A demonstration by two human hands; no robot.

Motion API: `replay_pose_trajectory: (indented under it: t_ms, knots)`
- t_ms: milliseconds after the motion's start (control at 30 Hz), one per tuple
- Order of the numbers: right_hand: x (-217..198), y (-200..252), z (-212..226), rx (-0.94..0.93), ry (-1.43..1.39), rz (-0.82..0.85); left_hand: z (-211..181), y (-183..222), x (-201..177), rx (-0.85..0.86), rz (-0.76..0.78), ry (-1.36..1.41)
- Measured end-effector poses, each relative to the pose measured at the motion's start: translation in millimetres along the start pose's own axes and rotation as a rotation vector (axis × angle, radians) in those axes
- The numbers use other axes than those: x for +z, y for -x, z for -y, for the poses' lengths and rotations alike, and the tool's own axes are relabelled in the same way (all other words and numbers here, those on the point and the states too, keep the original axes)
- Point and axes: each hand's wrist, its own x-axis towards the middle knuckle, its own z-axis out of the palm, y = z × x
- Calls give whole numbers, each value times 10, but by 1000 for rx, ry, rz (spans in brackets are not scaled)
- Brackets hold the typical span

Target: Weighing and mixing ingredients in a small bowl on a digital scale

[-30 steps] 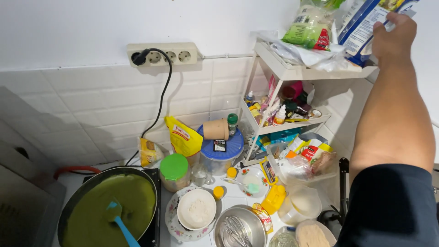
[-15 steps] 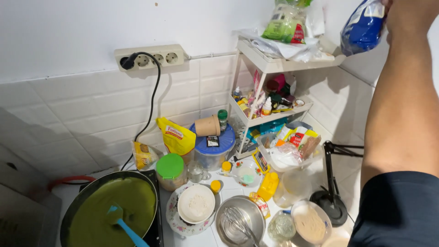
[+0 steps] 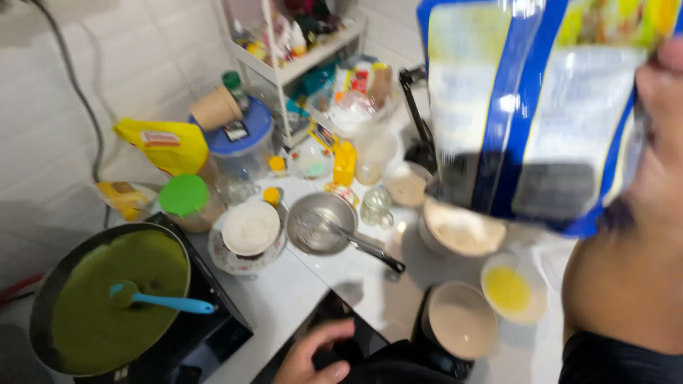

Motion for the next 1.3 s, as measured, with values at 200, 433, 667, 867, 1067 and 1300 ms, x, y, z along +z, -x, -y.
replay_pose_trajectory:
  t_ms: [200, 433, 667, 867, 1067, 1300]
  knots:
    - [-694, 3280, 710, 141, 448, -658, -704, -609, 1346, 158, 379, 468]
    - [-1476, 4493, 926, 9, 1077, -622, -88, -392, 2712, -175, 788, 1191]
    - [-1590, 3874, 517, 403, 697, -326, 456, -297, 3079, -468, 752, 1313]
    - [-1268, 3196, 20, 1256, 512, -277, 832, -219, 3198, -701, 445, 1289]
    - [-1108, 2805, -249, 1369, 587, -106, 824, -302, 3258, -733, 273, 1515]
    - [-953, 2567, -330, 1505, 943, 6, 813, -317, 3343, -797, 144, 1561]
